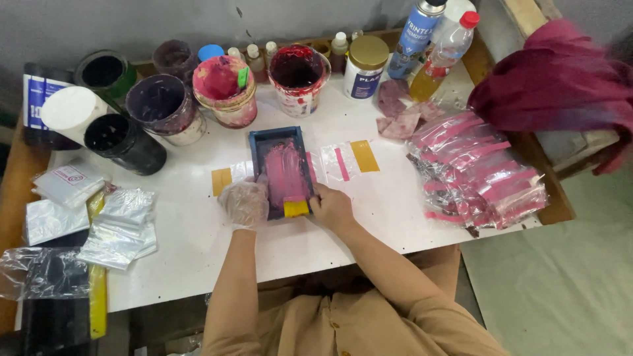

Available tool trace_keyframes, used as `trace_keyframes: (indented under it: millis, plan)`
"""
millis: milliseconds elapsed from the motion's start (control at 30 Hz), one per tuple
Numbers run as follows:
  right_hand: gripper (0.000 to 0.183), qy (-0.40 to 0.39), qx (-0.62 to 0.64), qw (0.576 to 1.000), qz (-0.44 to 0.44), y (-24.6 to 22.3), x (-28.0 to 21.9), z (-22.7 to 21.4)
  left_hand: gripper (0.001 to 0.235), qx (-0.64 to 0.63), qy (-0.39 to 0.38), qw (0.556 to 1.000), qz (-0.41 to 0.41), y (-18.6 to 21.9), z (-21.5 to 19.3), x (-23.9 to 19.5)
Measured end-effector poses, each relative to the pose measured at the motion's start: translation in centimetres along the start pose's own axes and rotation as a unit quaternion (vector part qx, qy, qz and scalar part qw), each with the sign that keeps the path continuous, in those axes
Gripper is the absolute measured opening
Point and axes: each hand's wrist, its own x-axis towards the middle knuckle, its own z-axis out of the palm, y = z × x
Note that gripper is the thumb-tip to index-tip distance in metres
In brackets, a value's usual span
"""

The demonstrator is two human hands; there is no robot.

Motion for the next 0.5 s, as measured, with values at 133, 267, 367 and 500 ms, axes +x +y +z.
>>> trace_keyframes:
  millis: [133, 267, 367, 500]
  plan:
    - [0.035, 0.051, 0.093, 0.994, 0.007, 1.3, 0.5, 0.2, 0.021, 0.059, 0.253, 0.966, -0.017, 0.1, 2.1, 0.1]
    - [0.025, 0.169, 0.312, 0.932, 0.070, 4.0, 1.7, 0.7, 0.013, 0.012, 0.222, 0.975, 0.000, -0.6, 2.4, -0.4]
    - [0.025, 0.217, 0.404, 0.883, 0.097, 3.7, 2.0, -0.3, 0.015, -0.009, 0.178, 0.982, 0.063, -1.2, 1.8, 0.0]
    - [0.025, 0.226, 0.429, 0.870, 0.086, 3.3, 2.0, -0.5, 0.019, -0.085, 0.094, 0.988, 0.084, -2.0, 0.3, 0.1]
